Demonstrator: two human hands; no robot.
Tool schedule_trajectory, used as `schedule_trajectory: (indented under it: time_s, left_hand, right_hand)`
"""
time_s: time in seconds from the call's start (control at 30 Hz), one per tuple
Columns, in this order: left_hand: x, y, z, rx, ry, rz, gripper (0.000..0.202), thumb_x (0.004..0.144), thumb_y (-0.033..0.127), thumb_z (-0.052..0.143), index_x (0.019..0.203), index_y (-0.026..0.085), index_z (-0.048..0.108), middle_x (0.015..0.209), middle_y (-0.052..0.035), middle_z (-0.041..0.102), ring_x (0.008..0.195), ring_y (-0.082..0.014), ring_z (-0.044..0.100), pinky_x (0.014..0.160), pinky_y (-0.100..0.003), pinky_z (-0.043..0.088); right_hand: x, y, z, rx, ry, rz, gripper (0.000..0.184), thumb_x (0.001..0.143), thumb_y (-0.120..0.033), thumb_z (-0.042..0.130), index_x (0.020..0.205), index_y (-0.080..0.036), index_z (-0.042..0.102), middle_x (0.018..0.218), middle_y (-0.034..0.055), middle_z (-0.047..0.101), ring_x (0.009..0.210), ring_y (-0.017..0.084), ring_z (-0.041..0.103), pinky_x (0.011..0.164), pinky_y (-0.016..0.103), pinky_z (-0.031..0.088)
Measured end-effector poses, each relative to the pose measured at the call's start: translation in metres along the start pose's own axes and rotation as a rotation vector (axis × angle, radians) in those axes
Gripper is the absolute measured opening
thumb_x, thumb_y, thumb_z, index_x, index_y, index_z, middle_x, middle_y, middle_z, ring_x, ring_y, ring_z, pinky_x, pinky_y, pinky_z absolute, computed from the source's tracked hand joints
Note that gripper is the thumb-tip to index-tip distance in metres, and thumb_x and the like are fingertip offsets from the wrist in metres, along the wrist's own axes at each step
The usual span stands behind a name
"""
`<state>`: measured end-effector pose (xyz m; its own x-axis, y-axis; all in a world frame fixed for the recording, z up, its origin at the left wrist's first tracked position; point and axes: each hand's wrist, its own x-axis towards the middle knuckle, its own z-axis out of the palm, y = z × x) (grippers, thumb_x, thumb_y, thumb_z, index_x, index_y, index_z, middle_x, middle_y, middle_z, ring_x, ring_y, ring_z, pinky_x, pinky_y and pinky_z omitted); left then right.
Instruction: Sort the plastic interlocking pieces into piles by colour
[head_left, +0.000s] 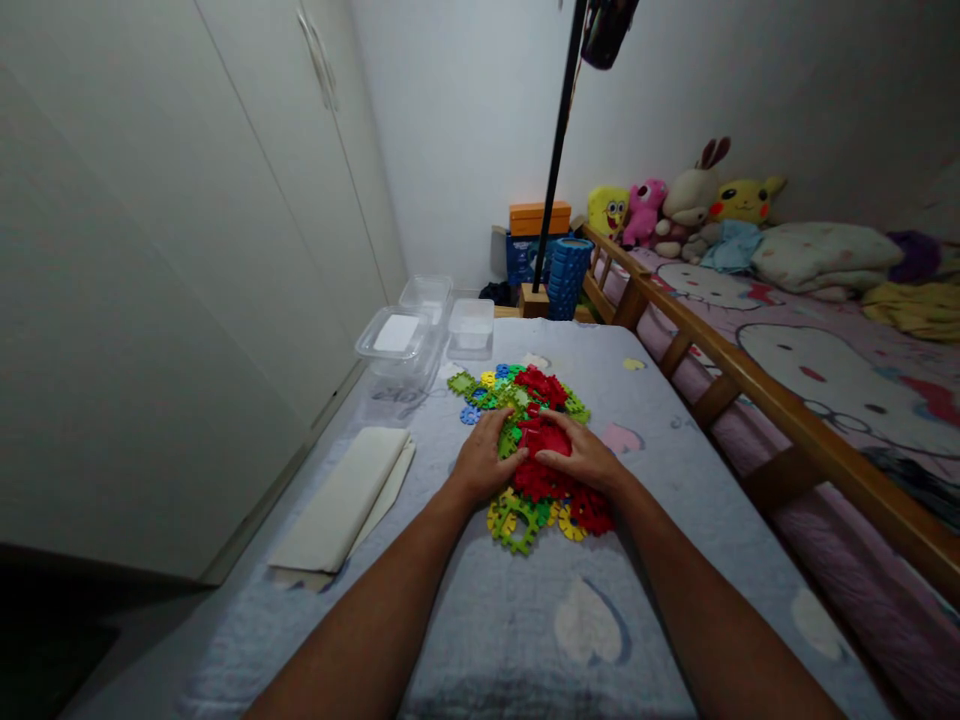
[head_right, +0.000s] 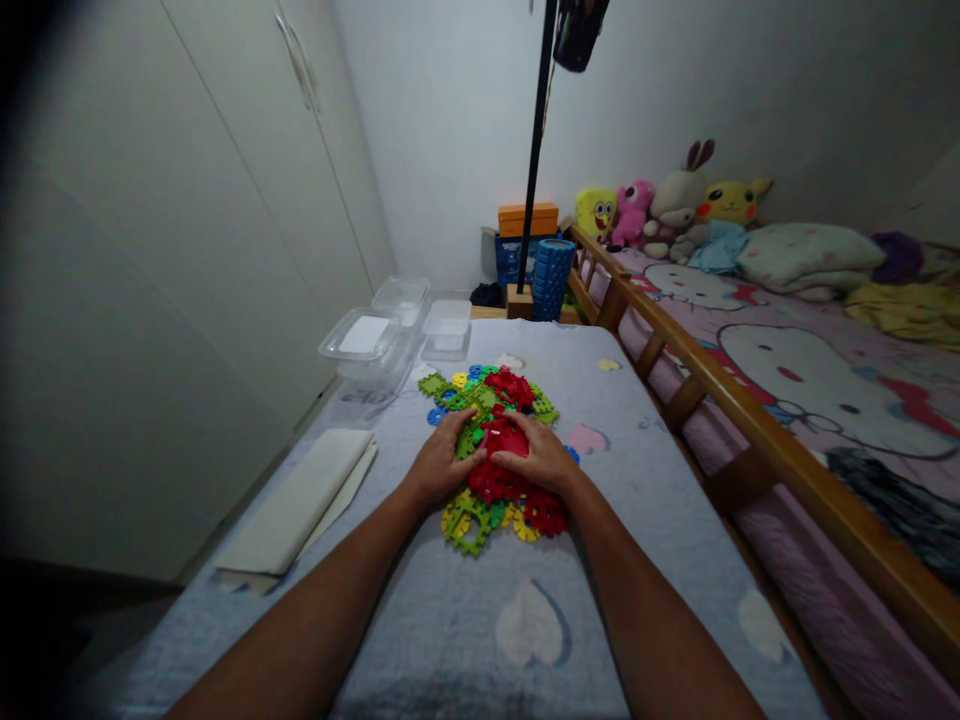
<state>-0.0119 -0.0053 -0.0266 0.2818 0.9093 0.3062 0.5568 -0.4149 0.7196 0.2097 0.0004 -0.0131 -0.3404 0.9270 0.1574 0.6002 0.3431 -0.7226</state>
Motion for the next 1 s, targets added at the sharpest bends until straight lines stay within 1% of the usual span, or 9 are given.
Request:
schedule_trajectory:
  time_s: [0.13, 0.3, 0.4, 0.57, 0.7, 0.77, 0.87, 0.93, 1.0]
  left_hand:
    - [0.000, -0.007, 0.001, 0.034, 0.101, -0.053, 0.062, 0.085, 0.036, 0.068, 0.141, 0.018, 0.048, 0.138, -0.0142, 0.054, 0.134, -0.0280, 0.050, 0.117, -0.046, 0.040]
    - [0.003, -0.017, -0.003, 0.103, 0.231, -0.088, 0.054, 0.088, 0.039, 0.065, 0.135, 0.016, 0.052, 0.131, -0.0147, 0.057, 0.128, -0.0279, 0.054, 0.115, -0.045, 0.043]
    - [0.005, -0.022, -0.006, 0.174, 0.296, -0.131, 0.050, 0.089, 0.040, 0.065, 0.132, 0.018, 0.054, 0.128, -0.0141, 0.059, 0.125, -0.0289, 0.056, 0.112, -0.046, 0.045]
    - [0.005, -0.025, -0.010, 0.312, 0.353, -0.253, 0.049, 0.085, 0.038, 0.070, 0.129, 0.020, 0.057, 0.129, -0.0137, 0.060, 0.124, -0.0317, 0.057, 0.110, -0.049, 0.045]
    - [0.005, -0.025, -0.012, 0.348, 0.382, -0.286, 0.050, 0.083, 0.042, 0.071, 0.126, 0.018, 0.061, 0.134, -0.0163, 0.056, 0.130, -0.0344, 0.054, 0.112, -0.050, 0.043]
    - [0.005, -0.024, -0.012, 0.332, 0.401, -0.262, 0.047, 0.084, 0.042, 0.070, 0.123, 0.018, 0.063, 0.134, -0.0161, 0.057, 0.130, -0.0340, 0.053, 0.112, -0.049, 0.042]
    - [0.004, -0.024, -0.014, 0.297, 0.425, -0.214, 0.036, 0.087, 0.036, 0.065, 0.118, 0.018, 0.065, 0.130, -0.0148, 0.058, 0.127, -0.0316, 0.054, 0.113, -0.048, 0.042]
    - [0.003, -0.023, -0.015, 0.276, 0.425, -0.201, 0.031, 0.089, 0.031, 0.061, 0.116, 0.018, 0.066, 0.129, -0.0147, 0.059, 0.127, -0.0307, 0.055, 0.114, -0.047, 0.041]
    - [0.002, -0.023, -0.016, 0.260, 0.418, -0.206, 0.029, 0.089, 0.028, 0.059, 0.115, 0.018, 0.066, 0.130, -0.0148, 0.059, 0.128, -0.0306, 0.054, 0.114, -0.047, 0.041]
  right_hand:
    - [-0.001, -0.003, 0.004, -0.033, -0.009, -0.043, 0.072, 0.078, -0.055, 0.076, 0.141, -0.024, 0.058, 0.142, 0.0126, 0.060, 0.132, 0.031, 0.056, 0.115, 0.049, 0.040]
    - [-0.001, -0.007, 0.009, -0.052, -0.047, -0.113, 0.078, 0.079, -0.055, 0.077, 0.146, -0.023, 0.053, 0.143, 0.0140, 0.059, 0.131, 0.031, 0.055, 0.114, 0.051, 0.040]
    - [-0.002, -0.010, 0.010, -0.060, -0.076, -0.137, 0.077, 0.079, -0.056, 0.077, 0.144, -0.023, 0.054, 0.144, 0.0144, 0.057, 0.133, 0.031, 0.054, 0.115, 0.050, 0.040]
    - [-0.008, -0.014, 0.001, -0.094, -0.135, -0.185, 0.069, 0.078, -0.060, 0.077, 0.134, -0.023, 0.061, 0.144, 0.0143, 0.057, 0.134, 0.031, 0.053, 0.115, 0.049, 0.040]
    - [-0.014, -0.006, -0.012, -0.142, -0.162, -0.183, 0.059, 0.082, -0.057, 0.073, 0.129, -0.023, 0.064, 0.135, 0.0126, 0.063, 0.124, 0.030, 0.060, 0.107, 0.047, 0.045]
    - [-0.015, 0.001, -0.018, -0.194, -0.121, -0.163, 0.053, 0.084, -0.053, 0.072, 0.126, -0.022, 0.065, 0.134, 0.0131, 0.064, 0.124, 0.030, 0.059, 0.107, 0.047, 0.045]
    - [-0.016, 0.006, -0.024, -0.342, 0.024, -0.080, 0.052, 0.083, -0.048, 0.071, 0.126, -0.020, 0.066, 0.139, 0.0162, 0.060, 0.129, 0.034, 0.054, 0.108, 0.051, 0.042]
    - [-0.015, 0.001, -0.023, -0.424, 0.105, -0.058, 0.049, 0.084, -0.044, 0.069, 0.127, -0.020, 0.067, 0.141, 0.0168, 0.058, 0.130, 0.035, 0.051, 0.107, 0.054, 0.039]
    - [-0.015, -0.013, -0.017, -0.455, 0.131, -0.114, 0.043, 0.087, -0.043, 0.067, 0.124, -0.021, 0.069, 0.141, 0.0158, 0.058, 0.131, 0.035, 0.049, 0.108, 0.054, 0.036]
